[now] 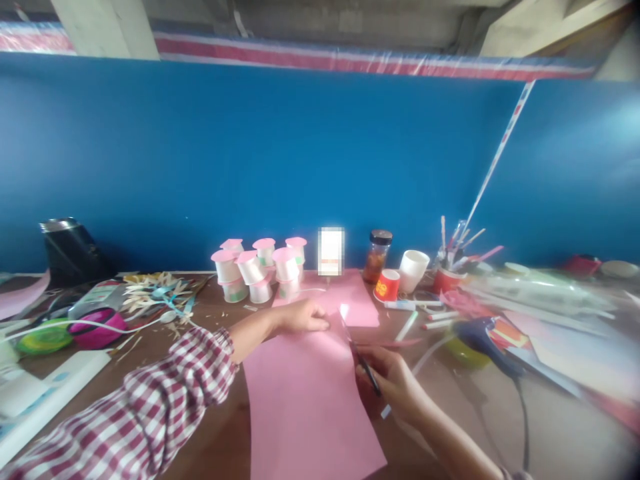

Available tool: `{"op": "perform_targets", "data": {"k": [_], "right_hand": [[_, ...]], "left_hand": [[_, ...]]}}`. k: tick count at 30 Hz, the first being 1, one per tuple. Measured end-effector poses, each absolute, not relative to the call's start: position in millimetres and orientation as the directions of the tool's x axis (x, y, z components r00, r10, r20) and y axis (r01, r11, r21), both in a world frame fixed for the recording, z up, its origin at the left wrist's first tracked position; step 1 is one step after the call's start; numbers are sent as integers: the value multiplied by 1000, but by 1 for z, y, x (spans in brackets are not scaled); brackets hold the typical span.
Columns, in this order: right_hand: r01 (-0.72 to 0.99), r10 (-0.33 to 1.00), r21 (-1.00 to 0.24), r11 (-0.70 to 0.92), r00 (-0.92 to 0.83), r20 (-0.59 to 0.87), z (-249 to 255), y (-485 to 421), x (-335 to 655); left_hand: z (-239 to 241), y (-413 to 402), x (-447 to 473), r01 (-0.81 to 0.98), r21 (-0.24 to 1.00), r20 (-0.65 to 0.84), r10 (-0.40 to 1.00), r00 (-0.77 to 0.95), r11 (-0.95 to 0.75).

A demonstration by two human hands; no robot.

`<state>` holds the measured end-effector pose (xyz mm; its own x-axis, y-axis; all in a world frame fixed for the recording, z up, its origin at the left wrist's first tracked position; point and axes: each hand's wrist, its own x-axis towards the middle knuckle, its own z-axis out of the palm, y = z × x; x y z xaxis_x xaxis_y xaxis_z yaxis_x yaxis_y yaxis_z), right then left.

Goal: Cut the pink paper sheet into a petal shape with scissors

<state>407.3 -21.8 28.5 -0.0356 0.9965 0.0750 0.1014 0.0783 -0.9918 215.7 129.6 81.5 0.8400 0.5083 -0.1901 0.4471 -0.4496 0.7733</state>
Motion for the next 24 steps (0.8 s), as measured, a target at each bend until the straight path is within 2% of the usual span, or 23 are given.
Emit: {"op": "perform_targets", "data": {"k": [5,9,16,18,21,22,24], "right_hand": [[-41,998,-999,32,51,30,22,-18,411],[-108,995,-993,38,99,27,23,-18,414],[-164,993,-985,60,111,42,18,-22,409],[-143,992,-986,81,106,66,15,-24,407],[-46,984,-990,132,124,126,10,-27,406],[1,978,-988,153,144,151,9,-28,405],[109,963,-977,184,178,202,7,-28,404]], "left_hand": [[77,131,216,472,706,-161,530,833,-527],[72,125,215,544,659,-115,645,756,-520],[65,85,185,641,575,175,842,510,-508],[59,53,169,702,546,240,888,392,-457],[41,-20,146,722,587,336,922,194,-366],[32,-47,140,726,625,308,945,108,-287],[11,-95,131,722,685,90,995,49,-97]]}}
